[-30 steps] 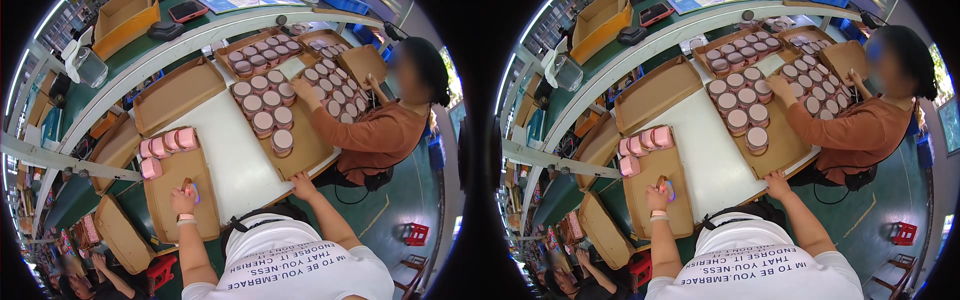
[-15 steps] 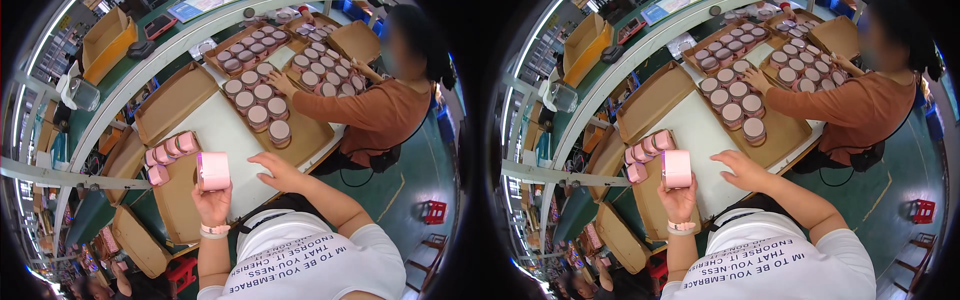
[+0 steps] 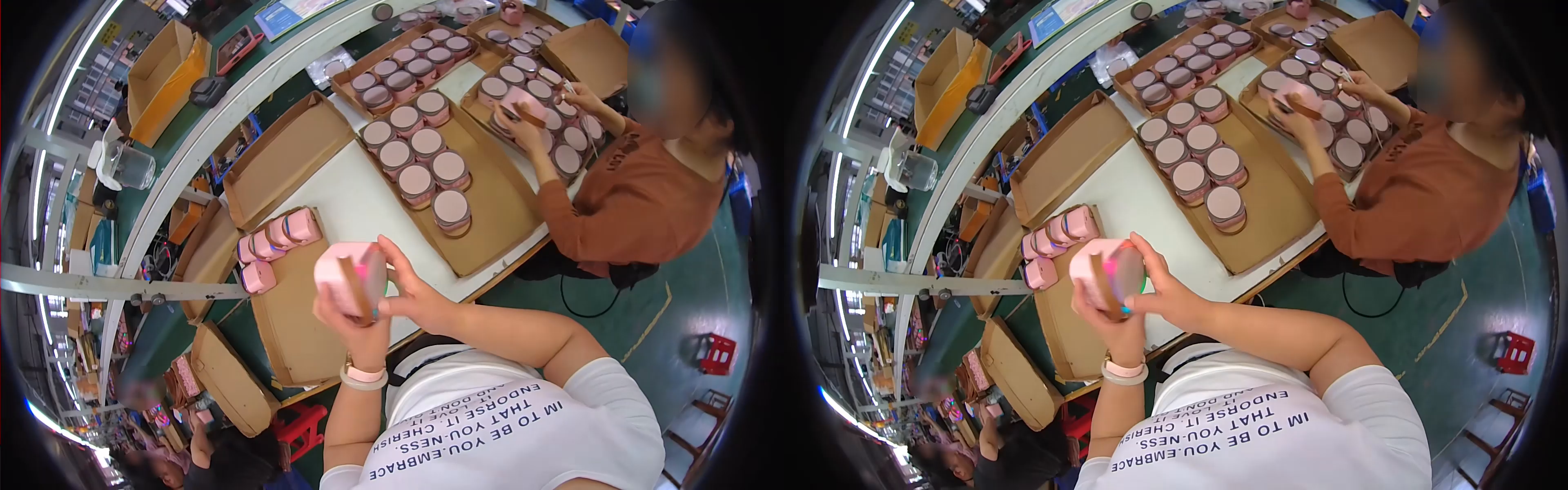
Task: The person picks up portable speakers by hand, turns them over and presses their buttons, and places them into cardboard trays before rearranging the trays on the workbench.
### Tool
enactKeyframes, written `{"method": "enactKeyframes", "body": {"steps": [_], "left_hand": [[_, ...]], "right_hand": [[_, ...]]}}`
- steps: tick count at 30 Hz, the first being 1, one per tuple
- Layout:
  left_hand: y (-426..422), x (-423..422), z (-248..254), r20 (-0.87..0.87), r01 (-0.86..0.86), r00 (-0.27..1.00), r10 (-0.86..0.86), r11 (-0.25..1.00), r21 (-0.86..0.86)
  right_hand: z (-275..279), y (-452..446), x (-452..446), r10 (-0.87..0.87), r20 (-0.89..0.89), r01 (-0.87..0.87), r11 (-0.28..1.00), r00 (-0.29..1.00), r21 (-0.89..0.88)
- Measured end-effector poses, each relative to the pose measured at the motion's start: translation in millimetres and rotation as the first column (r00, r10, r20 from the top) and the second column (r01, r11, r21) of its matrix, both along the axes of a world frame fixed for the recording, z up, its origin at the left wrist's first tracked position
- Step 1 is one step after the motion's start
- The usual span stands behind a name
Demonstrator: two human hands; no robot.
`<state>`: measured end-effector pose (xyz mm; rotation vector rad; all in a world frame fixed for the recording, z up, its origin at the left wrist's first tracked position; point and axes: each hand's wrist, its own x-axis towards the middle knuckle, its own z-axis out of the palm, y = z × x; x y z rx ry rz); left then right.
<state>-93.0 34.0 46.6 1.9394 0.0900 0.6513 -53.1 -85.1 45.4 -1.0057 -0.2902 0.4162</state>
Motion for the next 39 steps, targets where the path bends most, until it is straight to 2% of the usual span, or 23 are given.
{"method": "enactKeyframes", "body": {"steps": [1,2,3,4,10,13,15,17,18,19,20,21,22,23,24,27,29,31,33,34,35,37,39], "left_hand": [[-5.9,-1.8,4.8,-0.003,-0.02,1.0,0.02,1.0,0.006],[-9.3,-4.9,10.7,0.01,0.009,1.0,-0.012,0.945,0.328],[-11.1,-7.8,16.7,0.001,0.031,0.999,-0.04,0.787,0.616],[-11.3,-6.3,20.1,0.035,0.057,0.994,-0.104,0.766,0.64],[-6.6,-28.9,10.1,-0.199,0.171,0.972,-0.128,0.962,0.213],[5.2,-45.4,-8.8,-0.273,0.159,0.946,-0.177,0.983,-0.089],[19.2,-58.8,-19.7,-0.443,0.07,0.864,-0.241,0.927,-0.368],[35.7,-71.8,-33.4,-0.51,0.001,0.848,-0.141,0.964,-0.265],[45.9,-79.1,-44.4,-0.564,-0.083,0.825,-0.049,0.975,-0.206],[55.4,-83.7,-49.1,-0.614,-0.158,0.788,0.037,0.977,-0.144],[64.2,-83.5,-47.3,-0.653,-0.216,0.754,0.065,0.964,-0.154],[79.4,-86.2,-59.2,-0.651,-0.208,0.757,0.05,0.963,-0.168],[97.5,-89.6,-83.8,-0.637,-0.23,0.762,0.119,0.969,-0.094],[109.9,-87.5,-101.8,-0.62,-0.254,0.764,0.179,0.967,-0.034],[119.3,-75.7,-104.1,-0.62,-0.274,0.761,0.191,0.961,-0.041],[164.6,-25.3,-120.0,-0.602,-0.36,0.755,0.26,0.932,-0.049],[224.4,0.0,-175.3,-0.451,-0.279,0.784,0.426,0.892,0.357],[267.0,43.7,-174.4,-0.335,-0.263,0.749,0.572,0.72,0.643],[314.5,85.5,-178.7,-0.21,-0.381,0.745,0.633,0.663,0.644],[343.4,101.9,-194.7,-0.118,-0.397,0.761,0.638,0.602,0.693],[365.4,114.5,-208.7,-0.027,-0.41,0.775,0.631,0.535,0.739],[382.9,135.2,-215.2,-0.076,-0.361,0.751,0.656,0.504,0.785],[385.5,145.6,-208.4,-0.104,-0.325,0.713,0.693,0.459,0.827]], "right_hand": [[0.6,4.8,4.4,0.027,-0.074,-0.018,0.993,0.997,0.12],[2.0,6.8,4.0,0.123,-0.329,0.006,0.931,0.936,0.365],[3.1,7.8,6.5,0.156,-0.332,-0.022,0.927,0.93,0.374],[2.5,7.2,10.2,0.187,-0.401,-0.006,0.911,0.897,0.412],[-21.5,-2.4,21.6,0.259,-0.513,-0.128,0.952,0.818,0.277],[-54.5,-9.2,26.7,0.162,-0.289,-0.184,0.982,0.944,-0.051],[-70.7,-30.7,32.3,0.135,0.308,0.092,0.779,0.942,-0.621],[-70.2,-54.0,42.9,0.115,0.517,0.315,0.675,0.848,-0.667],[-62.4,-72.9,57.6,0.086,0.467,0.276,0.707,0.88,-0.651],[-31.7,-78.7,71.2,-0.143,0.615,0.558,0.612,0.775,-0.561],[-27.5,-100.7,95.8,-0.275,0.77,0.811,0.31,0.575,-0.495],[13.4,-118.4,106.0,-0.496,0.716,0.869,0.231,0.491,-0.437],[41.5,-154.3,125.1,-0.5,0.822,0.948,0.285,0.273,-0.142],[82.0,-148.2,121.1,-0.841,0.351,0.851,0.493,0.411,0.183],[110.1,-156.7,133.5,-0.618,0.776,0.931,0.197,-0.127,0.308],[135.1,-170.5,135.6,-0.552,0.764,0.906,0.034,-0.335,0.422],[108.1,-86.9,133.8,-0.522,0.808,0.962,-0.127,-0.273,0.243],[51.4,-121.6,118.5,0.22,0.947,0.947,0.169,0.233,-0.272],[102.5,-93.1,122.8,0.501,0.857,0.851,0.496,-0.12,-0.171],[102.2,-78.0,126.4,0.199,0.979,0.989,0.15,-0.042,0.011],[114.7,-75.3,130.3,0.217,0.976,0.99,0.143,-0.036,0.004],[149.8,-70.6,136.8,-0.222,0.952,0.917,-0.383,-0.213,0.116],[143.8,-96.8,125.3,-0.505,0.862,0.998,0.009,-0.045,0.057]]}}
